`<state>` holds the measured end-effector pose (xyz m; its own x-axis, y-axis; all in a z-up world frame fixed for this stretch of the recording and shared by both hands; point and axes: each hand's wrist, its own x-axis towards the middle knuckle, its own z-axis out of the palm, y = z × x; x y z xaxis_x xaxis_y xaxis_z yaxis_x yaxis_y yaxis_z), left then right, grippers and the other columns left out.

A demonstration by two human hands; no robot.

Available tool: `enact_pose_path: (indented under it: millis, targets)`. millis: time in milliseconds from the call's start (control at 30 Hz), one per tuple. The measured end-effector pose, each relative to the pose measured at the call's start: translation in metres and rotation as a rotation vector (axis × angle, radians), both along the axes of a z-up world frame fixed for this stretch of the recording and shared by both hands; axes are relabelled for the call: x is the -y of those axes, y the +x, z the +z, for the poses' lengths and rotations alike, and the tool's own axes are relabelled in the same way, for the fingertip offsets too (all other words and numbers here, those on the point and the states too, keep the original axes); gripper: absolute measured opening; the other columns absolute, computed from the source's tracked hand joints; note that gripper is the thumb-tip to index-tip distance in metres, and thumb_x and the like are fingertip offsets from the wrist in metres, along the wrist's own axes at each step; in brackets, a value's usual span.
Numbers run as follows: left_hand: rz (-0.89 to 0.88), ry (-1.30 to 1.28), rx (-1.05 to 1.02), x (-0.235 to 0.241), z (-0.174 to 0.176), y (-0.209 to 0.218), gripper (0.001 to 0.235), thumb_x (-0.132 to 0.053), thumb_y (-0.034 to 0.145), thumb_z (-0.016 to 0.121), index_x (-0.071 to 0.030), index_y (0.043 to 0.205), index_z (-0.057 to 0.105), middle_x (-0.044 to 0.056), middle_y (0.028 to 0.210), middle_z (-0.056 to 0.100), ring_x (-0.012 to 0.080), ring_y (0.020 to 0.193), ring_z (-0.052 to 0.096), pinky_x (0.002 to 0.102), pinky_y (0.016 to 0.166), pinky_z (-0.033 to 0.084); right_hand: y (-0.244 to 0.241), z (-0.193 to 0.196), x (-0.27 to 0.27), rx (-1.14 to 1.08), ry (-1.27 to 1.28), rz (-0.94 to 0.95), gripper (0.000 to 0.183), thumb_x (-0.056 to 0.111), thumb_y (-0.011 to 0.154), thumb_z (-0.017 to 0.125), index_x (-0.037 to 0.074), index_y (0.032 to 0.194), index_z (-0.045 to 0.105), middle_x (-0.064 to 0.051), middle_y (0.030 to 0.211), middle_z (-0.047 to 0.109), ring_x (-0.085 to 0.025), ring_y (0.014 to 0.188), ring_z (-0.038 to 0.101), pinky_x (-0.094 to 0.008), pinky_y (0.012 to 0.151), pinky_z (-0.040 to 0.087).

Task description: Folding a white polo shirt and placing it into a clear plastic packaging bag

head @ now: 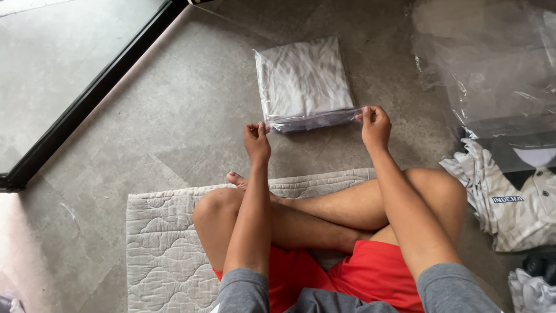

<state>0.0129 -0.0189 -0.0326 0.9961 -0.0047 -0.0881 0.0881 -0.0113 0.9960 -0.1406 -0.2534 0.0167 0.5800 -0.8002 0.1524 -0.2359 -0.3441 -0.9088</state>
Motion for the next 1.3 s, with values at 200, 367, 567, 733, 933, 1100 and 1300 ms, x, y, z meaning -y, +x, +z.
enact_pose_path:
  millis: [200, 367, 567, 733, 933, 1100, 1300]
  targets:
    - [-0.082, 0.025, 0.073, 0.002, 0.0, -0.005, 0.01, -0.018, 0.096, 0.048, -0.009, 0.094, 0.044, 0.005, 0.077, 0.06, 0.012, 0.071, 0.062, 0.025, 0.064, 0.047, -0.002, 0.0, 0.002, -0.056, -0.103, -0.008, 0.015, 0.018, 0.098, 0.048, 0.011, 0.092, 0.06, -0.001, 0.076, 0.067, -0.018, 0.08, 0.066, -0.031, 0.071, 0.049]
    - [-0.098, 0.089, 0.132, 0.008, 0.026, -0.012, 0.013, -0.024, 0.098, 0.042, -0.011, 0.098, 0.039, 0.003, 0.08, 0.062, 0.0126, 0.081, 0.058, 0.031, 0.079, 0.041, -0.001, 0.009, -0.002, 0.041, -0.176, -0.016, 0.016, 0.015, 0.099, 0.048, 0.005, 0.092, 0.059, -0.007, 0.075, 0.067, -0.021, 0.076, 0.066, -0.033, 0.069, 0.05]
    - [-0.208, 0.207, -0.085, -0.002, 0.007, -0.011, 0.012, -0.019, 0.097, 0.037, -0.009, 0.104, 0.037, 0.006, 0.065, 0.06, 0.0165, 0.048, 0.061, 0.023, 0.048, 0.045, -0.006, -0.014, 0.004, -0.187, -0.13, -0.028, 0.016, 0.02, 0.098, 0.047, 0.01, 0.092, 0.059, -0.001, 0.06, 0.061, -0.014, 0.054, 0.062, -0.029, 0.058, 0.05]
    - [-0.188, 0.287, -0.143, -0.006, -0.025, -0.007, 0.013, -0.015, 0.093, 0.044, -0.007, 0.103, 0.042, 0.01, 0.068, 0.063, 0.018, 0.043, 0.06, 0.024, 0.037, 0.046, -0.005, -0.053, 0.024, -0.524, -0.19, -0.051, 0.019, 0.032, 0.096, 0.048, 0.017, 0.093, 0.06, 0.003, 0.066, 0.063, -0.021, 0.069, 0.065, -0.036, 0.062, 0.05]
    - [-0.135, 0.451, -0.173, -0.007, -0.004, -0.011, 0.018, -0.019, 0.093, 0.044, -0.006, 0.106, 0.044, 0.014, 0.077, 0.064, 0.0205, 0.047, 0.063, 0.027, 0.041, 0.048, -0.001, -0.053, 0.025, -0.63, -0.13, -0.043, 0.021, 0.034, 0.094, 0.047, 0.018, 0.094, 0.062, 0.003, 0.073, 0.066, -0.023, 0.076, 0.065, -0.038, 0.066, 0.05]
    - [0.016, 0.608, -0.15, 0.002, 0.001, 0.0, 0.019, -0.022, 0.094, 0.042, -0.008, 0.105, 0.047, 0.017, 0.083, 0.064, 0.0335, 0.073, 0.067, 0.041, 0.061, 0.05, 0.006, -0.052, 0.026, -0.665, -0.115, -0.025, 0.021, 0.037, 0.091, 0.05, 0.021, 0.091, 0.064, 0.004, 0.073, 0.066, -0.024, 0.078, 0.065, -0.04, 0.067, 0.051]
    - [0.043, 0.549, 0.718, 0.023, 0.067, -0.032, 0.012, -0.008, 0.087, 0.049, -0.002, 0.094, 0.056, 0.01, 0.069, 0.052, 0.0282, 0.066, 0.057, 0.034, 0.067, 0.046, 0.007, -0.05, 0.024, -0.623, -0.104, -0.042, 0.021, 0.032, 0.087, 0.051, 0.016, 0.088, 0.064, -0.003, 0.072, 0.067, -0.032, 0.078, 0.065, -0.044, 0.066, 0.052]
